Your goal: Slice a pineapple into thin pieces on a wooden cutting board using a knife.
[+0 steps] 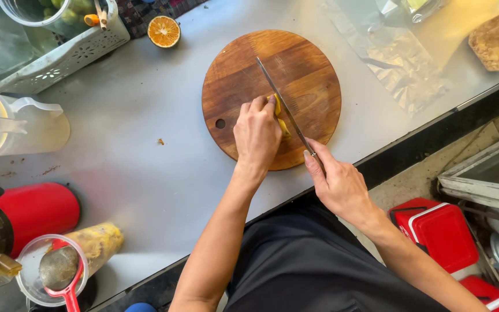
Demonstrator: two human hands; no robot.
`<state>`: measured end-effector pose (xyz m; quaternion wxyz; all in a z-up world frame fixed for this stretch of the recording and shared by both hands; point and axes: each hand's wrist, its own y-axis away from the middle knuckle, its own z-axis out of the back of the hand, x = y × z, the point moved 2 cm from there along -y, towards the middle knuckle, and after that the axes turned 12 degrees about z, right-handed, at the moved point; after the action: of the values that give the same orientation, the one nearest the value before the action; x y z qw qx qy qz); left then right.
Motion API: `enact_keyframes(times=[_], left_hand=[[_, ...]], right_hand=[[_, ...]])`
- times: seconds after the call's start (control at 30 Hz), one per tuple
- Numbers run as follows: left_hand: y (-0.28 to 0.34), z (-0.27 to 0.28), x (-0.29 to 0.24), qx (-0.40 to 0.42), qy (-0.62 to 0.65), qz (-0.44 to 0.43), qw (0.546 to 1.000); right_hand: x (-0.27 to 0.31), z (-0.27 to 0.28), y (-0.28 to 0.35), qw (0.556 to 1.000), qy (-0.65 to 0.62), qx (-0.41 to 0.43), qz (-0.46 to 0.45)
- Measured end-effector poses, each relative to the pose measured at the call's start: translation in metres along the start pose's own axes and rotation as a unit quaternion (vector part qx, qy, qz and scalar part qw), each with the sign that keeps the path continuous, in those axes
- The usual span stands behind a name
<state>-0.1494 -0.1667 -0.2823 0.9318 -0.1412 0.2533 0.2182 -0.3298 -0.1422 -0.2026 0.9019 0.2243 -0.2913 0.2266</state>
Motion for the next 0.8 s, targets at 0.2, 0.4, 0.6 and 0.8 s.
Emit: enact_keyframes(times=[0.2,0.4,0.6,0.8], left_hand=[[0.005,-0.001,-0.009,-0.028,-0.020,0.021,0.999],[0.006,-0.008,-0.010,-0.035,-0.030,0.039,0.998],[0.004,-0.010,-0.008,-0.030,-0.029,0.043,0.998],[0.008,-0.010,-0.011,-0.016,-0.011,0.032,0.999]], right_hand=[[0.003,-0.002,0.001,1.000,-0.002,-0.005,-0.003],[0.009,0.001,0.008,1.000,0.004,0.004,-0.014],[0.003,0.002,0.023,0.999,0.001,0.025,-0.036],[-0.001,-0.003,-0.008,1.000,-0.008,0.030,0.001]])
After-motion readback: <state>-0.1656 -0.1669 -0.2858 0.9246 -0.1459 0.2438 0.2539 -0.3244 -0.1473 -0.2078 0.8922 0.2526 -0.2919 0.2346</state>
